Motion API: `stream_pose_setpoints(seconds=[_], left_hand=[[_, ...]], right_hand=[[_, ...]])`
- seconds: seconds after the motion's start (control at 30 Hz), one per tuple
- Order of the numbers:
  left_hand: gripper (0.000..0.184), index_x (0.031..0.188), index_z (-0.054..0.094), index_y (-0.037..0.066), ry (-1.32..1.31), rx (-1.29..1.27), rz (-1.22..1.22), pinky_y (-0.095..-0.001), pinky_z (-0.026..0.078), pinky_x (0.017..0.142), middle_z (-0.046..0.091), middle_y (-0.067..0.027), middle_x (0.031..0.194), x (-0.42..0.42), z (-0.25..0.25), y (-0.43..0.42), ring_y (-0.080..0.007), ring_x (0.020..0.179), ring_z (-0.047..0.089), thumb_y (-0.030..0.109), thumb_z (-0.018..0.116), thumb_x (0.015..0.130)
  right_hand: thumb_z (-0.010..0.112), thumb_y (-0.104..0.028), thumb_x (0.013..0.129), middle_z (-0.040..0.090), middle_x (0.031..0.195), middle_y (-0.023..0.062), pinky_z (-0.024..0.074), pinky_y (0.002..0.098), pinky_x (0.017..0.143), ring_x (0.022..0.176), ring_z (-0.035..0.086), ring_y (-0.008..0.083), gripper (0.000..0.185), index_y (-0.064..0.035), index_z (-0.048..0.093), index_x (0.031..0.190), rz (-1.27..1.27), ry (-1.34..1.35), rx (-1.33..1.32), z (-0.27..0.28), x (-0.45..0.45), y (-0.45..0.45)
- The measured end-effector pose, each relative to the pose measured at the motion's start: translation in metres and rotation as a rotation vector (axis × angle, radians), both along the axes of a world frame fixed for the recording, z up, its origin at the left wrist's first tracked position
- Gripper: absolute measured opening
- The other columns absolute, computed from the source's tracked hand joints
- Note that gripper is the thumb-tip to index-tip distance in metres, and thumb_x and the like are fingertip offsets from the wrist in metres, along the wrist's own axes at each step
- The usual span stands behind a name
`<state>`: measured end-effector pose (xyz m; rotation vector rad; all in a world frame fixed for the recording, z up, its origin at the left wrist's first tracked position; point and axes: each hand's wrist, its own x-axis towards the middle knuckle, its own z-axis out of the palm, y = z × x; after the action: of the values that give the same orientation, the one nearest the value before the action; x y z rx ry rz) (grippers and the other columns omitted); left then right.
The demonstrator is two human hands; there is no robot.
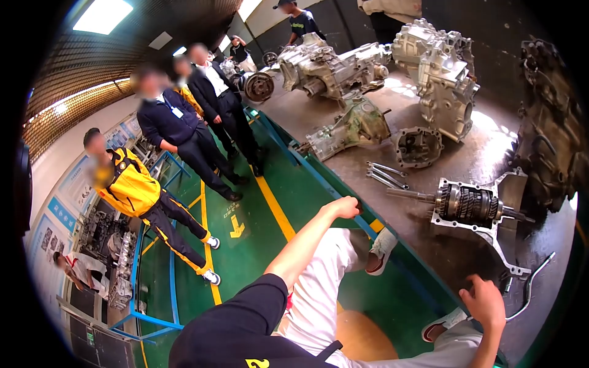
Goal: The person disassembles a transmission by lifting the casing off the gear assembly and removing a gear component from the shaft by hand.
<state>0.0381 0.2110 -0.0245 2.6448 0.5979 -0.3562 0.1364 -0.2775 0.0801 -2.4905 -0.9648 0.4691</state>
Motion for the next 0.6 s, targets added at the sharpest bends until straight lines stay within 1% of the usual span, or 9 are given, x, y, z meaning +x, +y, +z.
stream_pose_setpoints(seconds=[0.07,0.27,0.33,0.37,0.4,0.47,0.5,0.57,0.6], left_hand=[[0.032,0.104,0.069,-0.001,0.083,-0.021,0.018,-0.0422,0.052,0.085,0.067,-0.0224,0.107,0.001,0.004,0.000,-0.0370,0.100,0.065,0.023,0.061,0.084],[0.033,0.106,0.069,0.000,0.092,0.013,0.022,-0.0427,0.052,0.087,0.068,-0.0221,0.106,0.001,0.002,-0.002,-0.0367,0.100,0.065,0.023,0.062,0.083],[0.028,0.098,0.070,0.000,0.023,0.062,-0.054,-0.0421,0.054,0.078,0.071,-0.0192,0.092,0.001,-0.011,0.007,-0.0325,0.088,0.069,0.022,0.059,0.083],[0.034,0.102,0.070,0.000,0.076,0.022,-0.057,-0.0444,0.053,0.086,0.068,-0.0233,0.104,0.004,-0.017,0.014,-0.0381,0.098,0.066,0.026,0.062,0.082],[0.034,0.099,0.070,-0.001,0.084,0.091,-0.117,-0.0452,0.053,0.085,0.068,-0.0240,0.102,0.006,-0.028,0.023,-0.0382,0.096,0.066,0.026,0.061,0.082],[0.032,0.097,0.069,-0.003,0.107,0.056,-0.068,-0.0450,0.053,0.082,0.067,-0.0260,0.099,0.004,-0.011,0.013,-0.0382,0.095,0.067,0.024,0.061,0.081],[0.030,0.097,0.069,-0.003,0.062,0.025,-0.051,-0.0442,0.053,0.081,0.067,-0.0258,0.098,0.005,-0.033,0.029,-0.0377,0.094,0.067,0.021,0.061,0.081],[0.027,0.096,0.070,-0.003,0.030,-0.028,-0.071,-0.0431,0.053,0.077,0.068,-0.0246,0.092,0.003,-0.033,0.032,-0.0358,0.087,0.068,0.018,0.060,0.082],[0.026,0.096,0.069,-0.003,0.022,-0.096,-0.046,-0.0415,0.053,0.075,0.069,-0.0224,0.086,0.002,-0.029,0.029,-0.0333,0.081,0.069,0.018,0.060,0.083]], right_hand=[[0.071,-0.017,0.075,0.066,0.073,0.0182,0.0513,0.0420,0.066,0.071,0.065,0.0357,0.034,0.0012,0.065,0.104,-0.001,0.000,0.001,0.000,0.000,0.000],[0.070,-0.019,0.076,0.067,0.076,0.0194,0.0515,0.0431,0.069,0.074,0.065,0.0370,0.035,0.0010,0.065,0.105,-0.010,0.030,-0.018,0.002,0.001,0.000],[0.070,-0.022,0.078,0.067,0.083,0.0208,0.0512,0.0449,0.074,0.082,0.065,0.0380,0.038,-0.0006,0.064,0.108,-0.008,0.014,-0.041,0.006,-0.002,0.000],[0.069,-0.027,0.080,0.067,0.091,0.0223,0.0503,0.0470,0.079,0.091,0.063,0.0395,0.041,-0.0030,0.063,0.113,-0.010,0.026,-0.086,0.009,-0.002,-0.001],[0.069,-0.030,0.082,0.066,0.097,0.0234,0.0495,0.0480,0.082,0.095,0.062,0.0407,0.042,-0.0046,0.062,0.115,0.014,-0.047,-0.086,0.003,-0.001,-0.004],[0.066,-0.032,0.086,0.065,0.098,0.0238,0.0495,0.0484,0.084,0.096,0.061,0.0409,0.040,-0.0058,0.061,0.116,0.052,-0.012,-0.089,0.003,0.003,-0.006],[0.065,-0.033,0.087,0.066,0.097,0.0232,0.0500,0.0486,0.084,0.095,0.062,0.0409,0.041,-0.0057,0.060,0.118,0.059,-0.038,-0.090,0.000,0.003,-0.008],[0.064,-0.034,0.087,0.067,0.095,0.0238,0.0509,0.0486,0.082,0.092,0.063,0.0415,0.042,-0.0041,0.060,0.117,0.051,0.024,-0.090,0.002,0.003,-0.008],[0.065,-0.032,0.087,0.069,0.089,0.0194,0.0518,0.0470,0.077,0.086,0.065,0.0392,0.040,-0.0056,0.061,0.116,0.067,-0.008,-0.087,-0.006,0.006,-0.009]])
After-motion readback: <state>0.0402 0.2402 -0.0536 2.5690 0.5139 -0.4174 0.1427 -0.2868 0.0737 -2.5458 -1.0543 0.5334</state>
